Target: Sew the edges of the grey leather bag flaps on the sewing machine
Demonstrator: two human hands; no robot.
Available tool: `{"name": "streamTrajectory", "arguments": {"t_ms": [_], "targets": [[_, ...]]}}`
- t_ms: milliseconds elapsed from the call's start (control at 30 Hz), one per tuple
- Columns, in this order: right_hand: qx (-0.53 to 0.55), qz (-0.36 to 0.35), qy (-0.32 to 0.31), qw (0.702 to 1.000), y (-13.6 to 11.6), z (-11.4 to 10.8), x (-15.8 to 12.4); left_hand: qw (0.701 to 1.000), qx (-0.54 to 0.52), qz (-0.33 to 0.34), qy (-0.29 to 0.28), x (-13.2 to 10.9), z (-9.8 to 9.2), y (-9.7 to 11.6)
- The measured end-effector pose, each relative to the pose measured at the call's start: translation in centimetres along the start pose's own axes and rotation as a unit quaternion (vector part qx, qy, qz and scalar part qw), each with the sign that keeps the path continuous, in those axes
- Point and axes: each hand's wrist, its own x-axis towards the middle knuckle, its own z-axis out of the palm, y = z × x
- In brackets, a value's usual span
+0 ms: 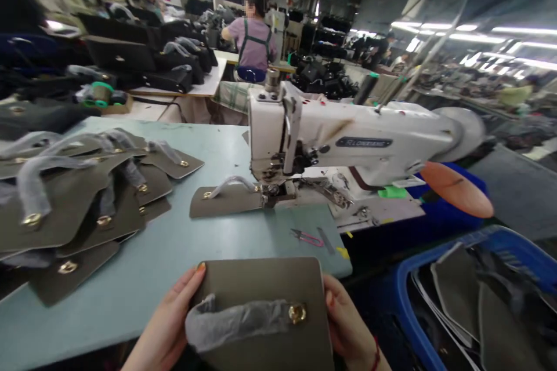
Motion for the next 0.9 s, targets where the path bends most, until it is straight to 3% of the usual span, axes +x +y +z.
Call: {"name": "streamTrajectory", "arguments": {"t_ms": [133, 233, 333, 400, 500, 567, 600, 700, 800, 900], "targets": [[0.013, 0.001, -0.028, 1.0, 0.4, 1.9, 0.7, 0.998, 0.055, -0.009, 0.024, 1.0, -0.6, -1.7], [-0.149, -0.041, 0.011, 0.988, -1.1, 2.4, 0.5, 0.994, 0.104, 0.003, 0.012, 2.0, -1.1, -2.3], [-0.373, -0.143, 0.05, 0.916, -4.0, 3.0, -0.8, 0.988, 0.152, 0.007, -0.037, 2.8, -1.4, -1.3], [-0.464, -0.194, 0.049, 0.863, -5.9, 4.0, -1.5, 0.975, 0.195, 0.082, -0.063, 2.4, -1.4, 0.0], [-0.545, -0.208, -0.022, 0.812, -7.3, 6.1, -1.5, 0.926, 0.278, 0.203, -0.156, -0.9, -0.6, 2.0], [-0.58, -0.217, -0.107, 0.778, -7.0, 7.4, -0.7, 0.873, 0.332, 0.258, -0.247, -3.9, 0.8, 3.0], [-0.591, -0.23, -0.145, 0.76, -6.6, 7.8, -0.1, 0.845, 0.368, 0.285, -0.264, -5.3, 1.8, 3.4], [-0.599, -0.273, -0.216, 0.721, -4.9, 7.8, 1.3, 0.76, 0.467, 0.29, -0.347, -7.6, 4.2, 4.7], [-0.592, -0.265, -0.277, 0.709, -3.8, 6.4, 1.7, 0.722, 0.498, 0.267, -0.398, -8.0, 4.6, 5.6], [-0.573, -0.221, -0.347, 0.709, -3.8, 5.3, 1.1, 0.692, 0.51, 0.27, -0.434, -8.0, 3.4, 5.5]]}}
